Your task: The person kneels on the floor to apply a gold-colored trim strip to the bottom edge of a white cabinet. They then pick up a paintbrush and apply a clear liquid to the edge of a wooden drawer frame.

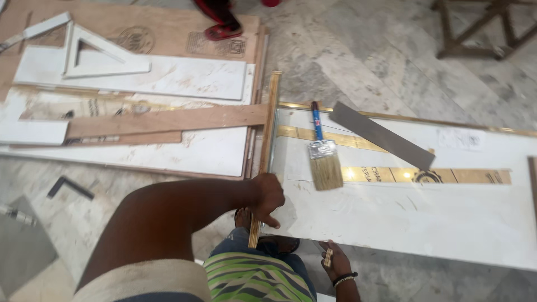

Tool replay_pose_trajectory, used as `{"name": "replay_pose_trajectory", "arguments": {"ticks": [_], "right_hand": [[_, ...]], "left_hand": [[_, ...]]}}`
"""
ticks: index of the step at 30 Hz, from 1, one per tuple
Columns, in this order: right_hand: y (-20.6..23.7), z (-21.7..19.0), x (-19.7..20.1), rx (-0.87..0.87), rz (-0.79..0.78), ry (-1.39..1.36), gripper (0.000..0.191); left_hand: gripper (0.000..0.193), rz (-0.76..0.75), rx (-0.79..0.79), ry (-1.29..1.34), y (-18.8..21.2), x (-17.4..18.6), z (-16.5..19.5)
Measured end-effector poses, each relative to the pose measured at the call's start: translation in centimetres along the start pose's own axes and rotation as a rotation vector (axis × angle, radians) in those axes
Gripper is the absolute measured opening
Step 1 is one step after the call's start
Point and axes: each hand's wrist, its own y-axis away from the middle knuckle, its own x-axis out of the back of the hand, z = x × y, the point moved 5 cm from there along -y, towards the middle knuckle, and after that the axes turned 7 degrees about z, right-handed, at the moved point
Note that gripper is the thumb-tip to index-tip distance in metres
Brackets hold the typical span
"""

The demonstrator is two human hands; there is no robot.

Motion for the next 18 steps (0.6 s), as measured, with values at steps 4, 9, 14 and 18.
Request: {"name": "replay_pose_trajectory", "arguments": {"ticks": [4,9,14,18], "right_hand": [[0.2,0.3,1.2,0.048,0.052,-0.128,0.030],[0.7,0.6,4.1,0.022,0.089,-0.653,0.055],[0.5,-4.2,6.5,0.251,0.025,-0.552,0.036],[-2.8,-12.5,7.5,0.431,0.034,-0.198,0.048]], "left_hand": [[0.072,-0.027,-0.033,-0.015,-0.5,-0.2,-0.1],[0.073,-0.013,-0.067,-0.023,-1.2,-0.8,-0.4],[0.074,-0.085,-0.047,-0.005,-1.2,-0.8,-0.6],[0.071,-0.080,0.015,0.008,-1.1,-0.4,-0.8]]}}
